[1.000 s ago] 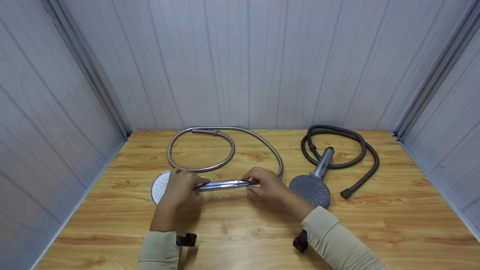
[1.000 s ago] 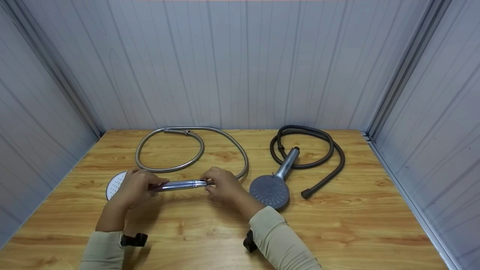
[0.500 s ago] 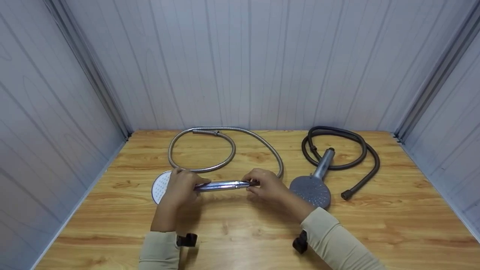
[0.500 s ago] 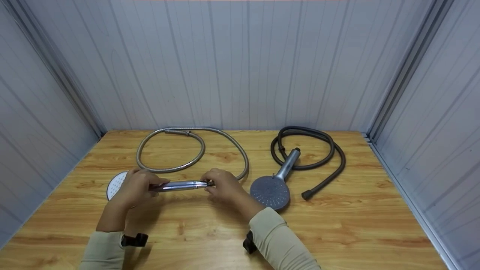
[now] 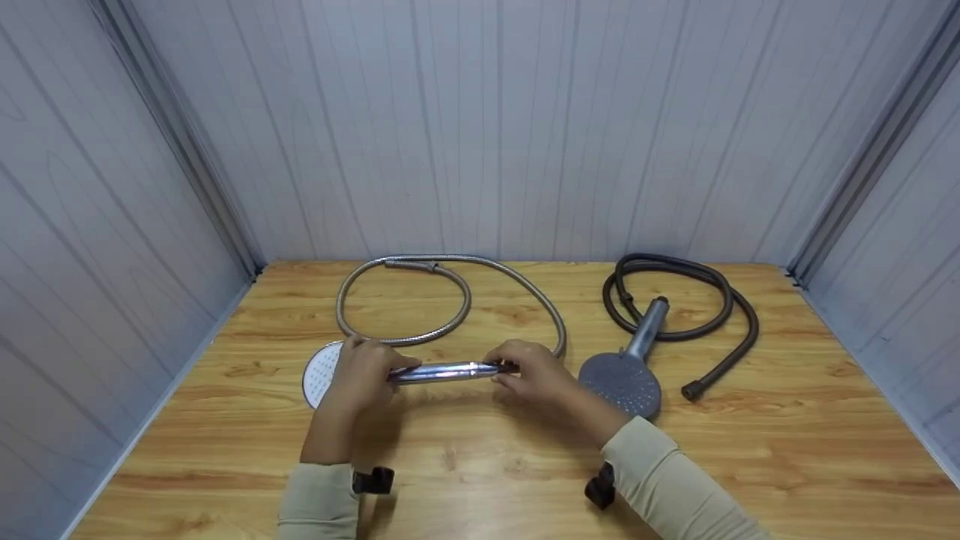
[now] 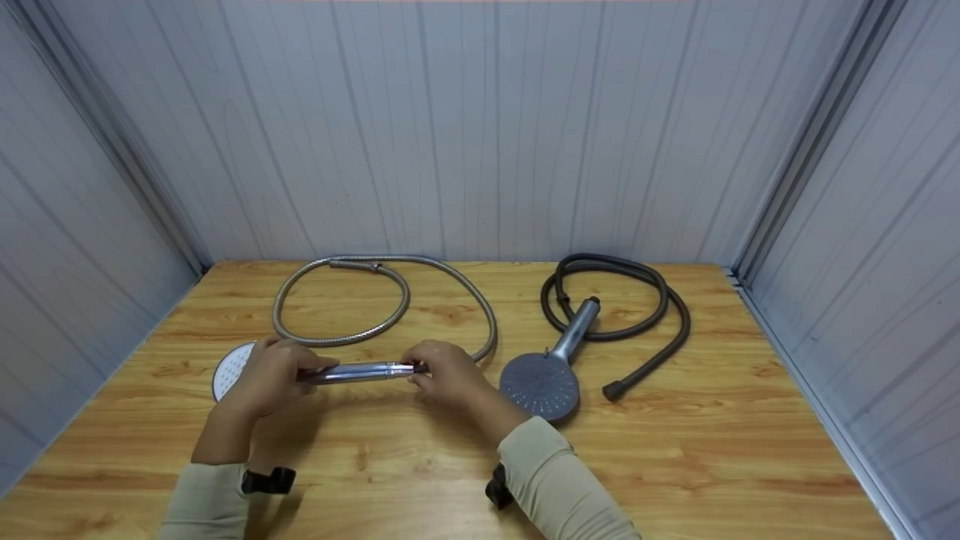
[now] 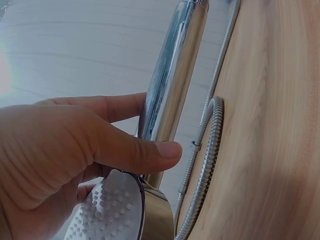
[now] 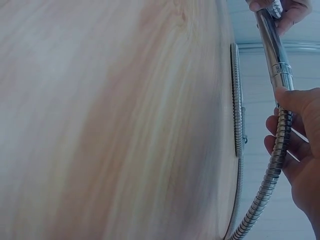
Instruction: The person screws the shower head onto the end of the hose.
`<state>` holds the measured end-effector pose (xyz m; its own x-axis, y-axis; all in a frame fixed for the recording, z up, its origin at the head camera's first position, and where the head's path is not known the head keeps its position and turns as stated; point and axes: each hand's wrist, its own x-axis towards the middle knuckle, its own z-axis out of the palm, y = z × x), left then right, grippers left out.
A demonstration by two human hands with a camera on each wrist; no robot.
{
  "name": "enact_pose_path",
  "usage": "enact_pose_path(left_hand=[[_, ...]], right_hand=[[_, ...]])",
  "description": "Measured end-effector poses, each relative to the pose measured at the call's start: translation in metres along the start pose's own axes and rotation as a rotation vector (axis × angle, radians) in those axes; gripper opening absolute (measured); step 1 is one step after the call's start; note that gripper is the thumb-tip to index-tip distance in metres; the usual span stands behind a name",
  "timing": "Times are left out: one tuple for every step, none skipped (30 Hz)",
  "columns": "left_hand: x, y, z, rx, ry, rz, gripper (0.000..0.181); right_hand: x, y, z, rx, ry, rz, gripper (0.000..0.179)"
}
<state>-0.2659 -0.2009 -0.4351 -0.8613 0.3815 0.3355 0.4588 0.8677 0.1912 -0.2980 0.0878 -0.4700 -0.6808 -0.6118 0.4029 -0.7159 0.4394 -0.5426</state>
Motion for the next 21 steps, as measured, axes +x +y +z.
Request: enact_pose_path(left_hand=[[0.0000, 0.0002, -0.0004, -0.002, -0.003, -0.003, 0.044], [0.0000, 0.0005, -0.0009, -0.004, -0.006, -0.006, 0.044], [0.0000, 0.0007, -0.0012, -0.006, -0.008, -0.009, 0.043], [0.0000, 0.0008, -0.0015, -0.008, -0.009, -0.012, 0.043], [-0.0001, 0.0010, -0.0018, -0.007, -0.009, -0.014, 0.043], [0.0000, 0.0010, -0.0018, -0.004, -0.010, -0.016, 0.043], [0.0000, 0.0010, -0.0017, -0.005, -0.013, -0.021, 0.044], [0.0000, 0.0010, -0.0017, -0.005, -0.015, -0.025, 0.044], [0.0001, 0.0011, -0.0017, -0.005, -0.016, -0.029, 0.044], [0.0001, 0.0013, -0.0019, -0.005, -0.017, -0.032, 0.044], [0.0000, 0.0013, -0.0020, -0.005, -0.017, -0.032, 0.044], [0.0000, 0.0015, -0.0021, -0.005, -0.016, -0.031, 0.044], [0.0000, 0.0015, -0.0022, -0.004, -0.015, -0.030, 0.044], [0.0000, 0.0016, -0.0024, 0.000, -0.013, -0.027, 0.044], [0.0000, 0.0017, -0.0024, 0.004, -0.010, -0.023, 0.043], [-0.0001, 0.0017, -0.0024, 0.006, -0.008, -0.019, 0.043], [0.0000, 0.0015, -0.0022, 0.009, -0.004, -0.014, 0.043], [0.0000, 0.0014, -0.0020, 0.013, -0.001, -0.008, 0.043], [-0.0001, 0.0012, -0.0017, 0.017, 0.001, -0.005, 0.043], [-0.0001, 0.0011, -0.0015, 0.020, 0.004, -0.001, 0.043], [-0.0001, 0.0010, -0.0014, 0.023, 0.006, 0.003, 0.043]], right_hand=[[-0.0002, 0.0001, 0.0002, 0.001, 0.003, -0.001, 0.022], [-0.0003, 0.0001, 0.0003, 0.001, 0.005, -0.003, 0.023], [-0.0005, 0.0000, 0.0004, -0.001, 0.008, -0.006, 0.023], [-0.0004, -0.0001, 0.0007, 0.003, 0.009, -0.003, 0.023], [-0.0005, -0.0002, 0.0010, 0.003, 0.008, -0.003, 0.023], [-0.0005, -0.0004, 0.0012, 0.003, 0.008, -0.004, 0.023], [-0.0005, -0.0006, 0.0013, 0.004, 0.007, -0.005, 0.023], [-0.0004, -0.0005, 0.0015, 0.003, 0.006, -0.008, 0.023], [-0.0005, -0.0005, 0.0016, -0.001, 0.005, -0.010, 0.023], [-0.0004, -0.0007, 0.0017, -0.003, 0.001, -0.007, 0.022], [-0.0005, -0.0009, 0.0016, -0.006, -0.004, -0.005, 0.022], [-0.0005, -0.0010, 0.0016, -0.010, -0.010, 0.003, 0.022], [-0.0004, -0.0015, 0.0014, -0.012, -0.016, 0.011, 0.022], [-0.0003, -0.0018, 0.0012, -0.016, -0.023, 0.020, 0.022], [-0.0004, -0.0024, 0.0011, -0.019, -0.031, 0.031, 0.022], [-0.0003, -0.0028, 0.0009, -0.018, -0.038, 0.042, 0.022], [-0.0005, -0.0032, 0.0008, -0.020, -0.044, 0.049, 0.022], [-0.0006, -0.0039, 0.0005, -0.024, -0.050, 0.058, 0.022], [-0.0008, -0.0048, 0.0002, -0.026, -0.053, 0.062, 0.022], [-0.0010, -0.0055, 0.0000, -0.031, -0.057, 0.067, 0.023], [-0.0011, -0.0061, -0.0001, -0.034, -0.060, 0.071, 0.023]])
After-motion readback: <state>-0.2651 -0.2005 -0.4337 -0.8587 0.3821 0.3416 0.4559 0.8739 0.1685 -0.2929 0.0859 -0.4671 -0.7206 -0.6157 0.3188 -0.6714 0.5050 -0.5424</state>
